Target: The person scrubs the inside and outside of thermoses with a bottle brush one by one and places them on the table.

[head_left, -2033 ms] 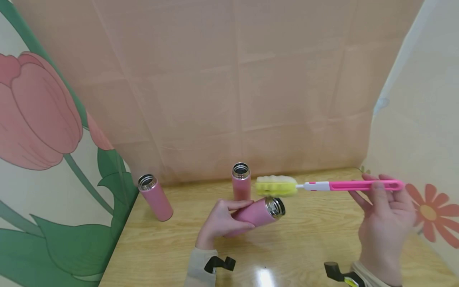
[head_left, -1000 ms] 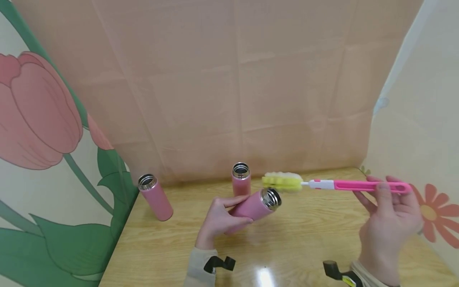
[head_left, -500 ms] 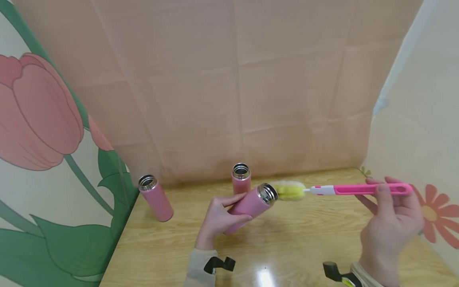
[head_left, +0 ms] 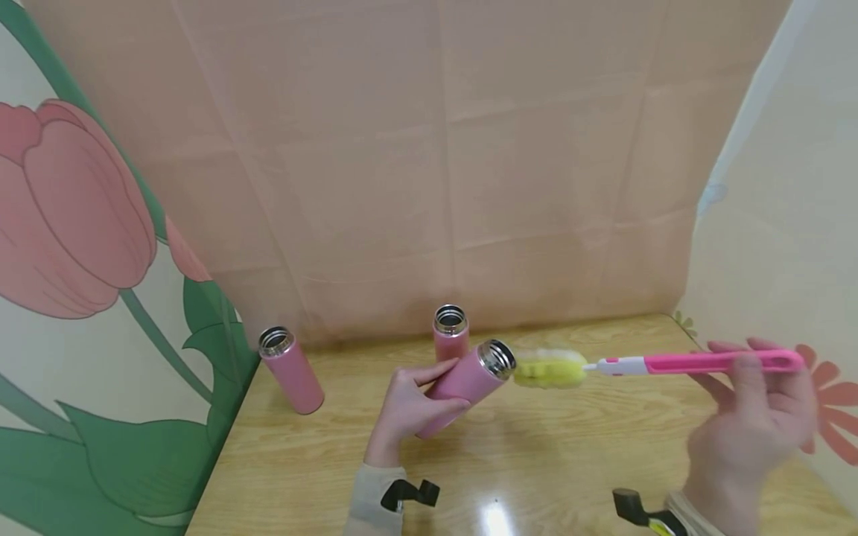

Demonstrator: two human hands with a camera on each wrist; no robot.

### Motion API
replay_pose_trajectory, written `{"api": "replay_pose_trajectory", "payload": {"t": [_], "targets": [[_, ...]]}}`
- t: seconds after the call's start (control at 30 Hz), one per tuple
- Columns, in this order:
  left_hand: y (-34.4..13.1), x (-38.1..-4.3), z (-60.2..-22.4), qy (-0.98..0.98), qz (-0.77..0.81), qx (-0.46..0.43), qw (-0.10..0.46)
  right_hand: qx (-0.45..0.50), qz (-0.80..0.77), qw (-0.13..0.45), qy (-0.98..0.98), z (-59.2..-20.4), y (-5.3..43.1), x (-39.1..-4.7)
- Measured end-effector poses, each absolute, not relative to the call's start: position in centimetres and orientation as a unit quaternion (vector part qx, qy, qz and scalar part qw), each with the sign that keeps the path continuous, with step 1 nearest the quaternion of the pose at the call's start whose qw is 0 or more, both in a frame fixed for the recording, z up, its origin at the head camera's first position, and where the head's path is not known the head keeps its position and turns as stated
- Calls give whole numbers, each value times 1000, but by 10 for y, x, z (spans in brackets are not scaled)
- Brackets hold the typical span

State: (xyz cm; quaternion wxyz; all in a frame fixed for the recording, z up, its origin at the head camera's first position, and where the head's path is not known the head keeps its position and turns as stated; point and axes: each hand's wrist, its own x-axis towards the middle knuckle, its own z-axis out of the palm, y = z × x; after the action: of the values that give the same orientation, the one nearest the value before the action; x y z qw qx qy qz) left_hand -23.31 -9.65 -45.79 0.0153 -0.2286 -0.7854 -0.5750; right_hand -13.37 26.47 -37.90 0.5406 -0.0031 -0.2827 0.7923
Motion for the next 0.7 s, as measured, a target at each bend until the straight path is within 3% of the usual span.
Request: {"api": "replay_pose_trajectory", "payload": {"t": [0.7], "targets": [[-95, -235, -462, -799, -559, -221, 15, 8, 830, 503, -241, -374, 267, -133]]}}
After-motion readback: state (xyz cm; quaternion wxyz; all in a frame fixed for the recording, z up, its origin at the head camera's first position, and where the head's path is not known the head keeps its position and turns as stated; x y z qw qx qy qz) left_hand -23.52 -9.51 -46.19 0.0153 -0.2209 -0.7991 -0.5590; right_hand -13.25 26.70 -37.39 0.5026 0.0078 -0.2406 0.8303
